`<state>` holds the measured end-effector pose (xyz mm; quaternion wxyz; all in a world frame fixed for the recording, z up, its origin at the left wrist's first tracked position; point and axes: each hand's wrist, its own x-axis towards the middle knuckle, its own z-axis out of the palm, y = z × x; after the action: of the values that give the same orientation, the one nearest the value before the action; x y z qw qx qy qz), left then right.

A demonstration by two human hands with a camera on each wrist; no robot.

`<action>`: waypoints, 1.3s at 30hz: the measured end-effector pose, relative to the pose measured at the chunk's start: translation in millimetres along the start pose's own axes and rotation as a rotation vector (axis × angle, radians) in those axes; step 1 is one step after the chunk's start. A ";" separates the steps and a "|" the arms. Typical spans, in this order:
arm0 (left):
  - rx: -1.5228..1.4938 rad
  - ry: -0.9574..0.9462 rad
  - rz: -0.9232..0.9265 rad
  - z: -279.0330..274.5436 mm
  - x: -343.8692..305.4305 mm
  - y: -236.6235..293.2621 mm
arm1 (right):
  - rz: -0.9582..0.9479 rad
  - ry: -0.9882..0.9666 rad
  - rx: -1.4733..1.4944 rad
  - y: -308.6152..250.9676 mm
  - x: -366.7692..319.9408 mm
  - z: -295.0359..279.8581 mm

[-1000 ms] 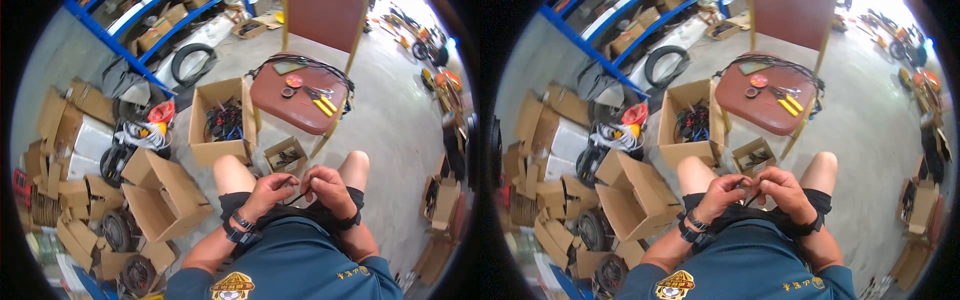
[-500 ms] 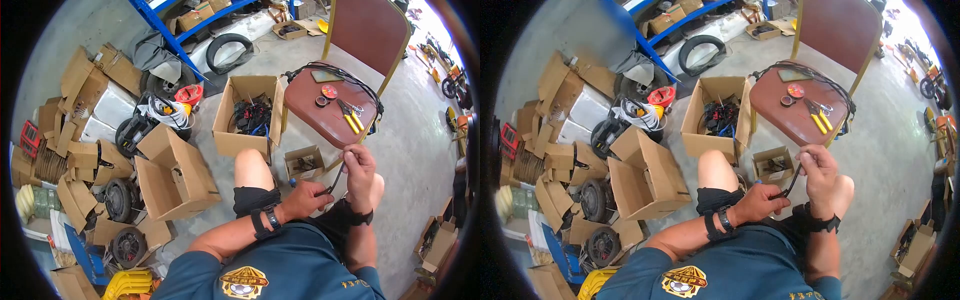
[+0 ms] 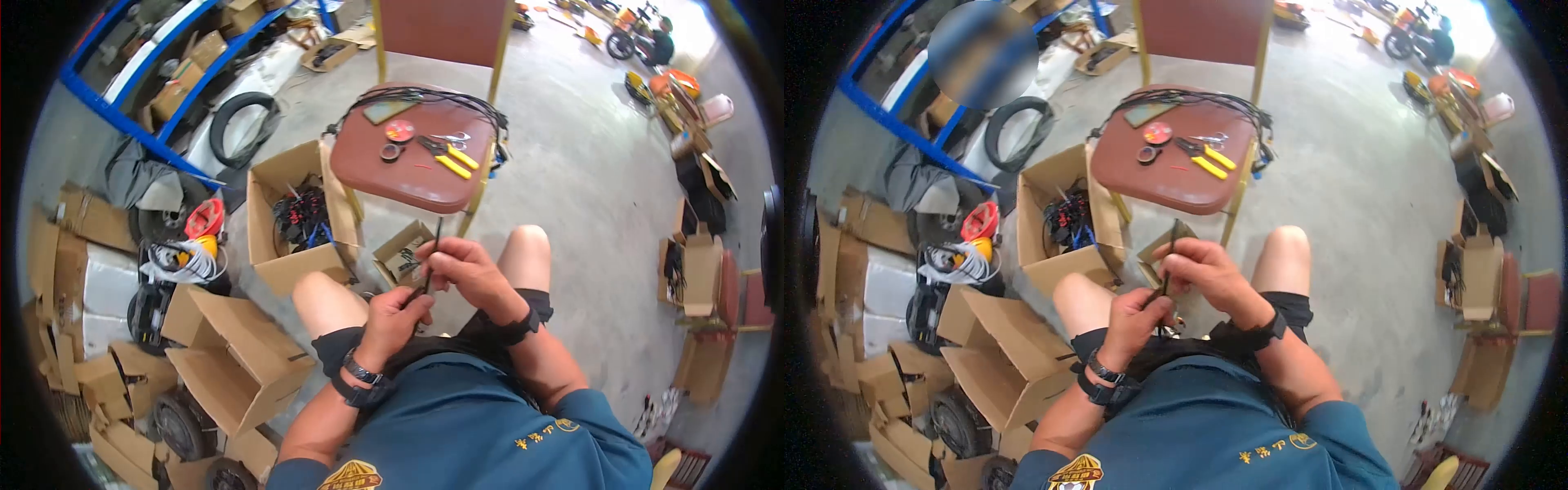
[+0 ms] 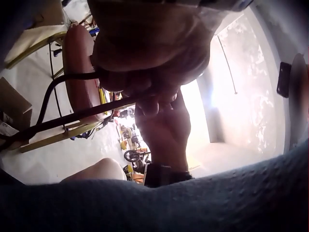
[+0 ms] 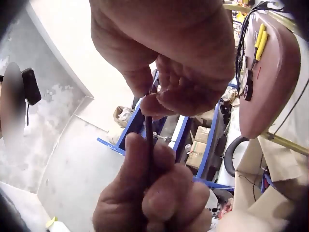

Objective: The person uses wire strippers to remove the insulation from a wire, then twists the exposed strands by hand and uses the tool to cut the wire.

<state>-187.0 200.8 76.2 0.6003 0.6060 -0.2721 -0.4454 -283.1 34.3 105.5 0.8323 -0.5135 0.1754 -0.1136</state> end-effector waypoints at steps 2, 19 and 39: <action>-0.074 -0.001 0.019 -3.6 -2.5 2.7 | -0.034 -0.010 -0.041 1.8 -5.9 3.4; -0.148 -0.147 0.162 -24.0 -3.7 5.9 | -0.121 -0.150 -0.281 -0.7 -14.5 25.4; 0.065 -0.161 0.226 -8.7 -3.1 5.2 | -0.062 -0.107 -0.111 -1.9 -18.9 8.8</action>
<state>-179.8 207.0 80.9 0.6031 0.5529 -0.4001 -0.4129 -296.8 47.6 114.1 0.8068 -0.5693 0.1208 -0.1021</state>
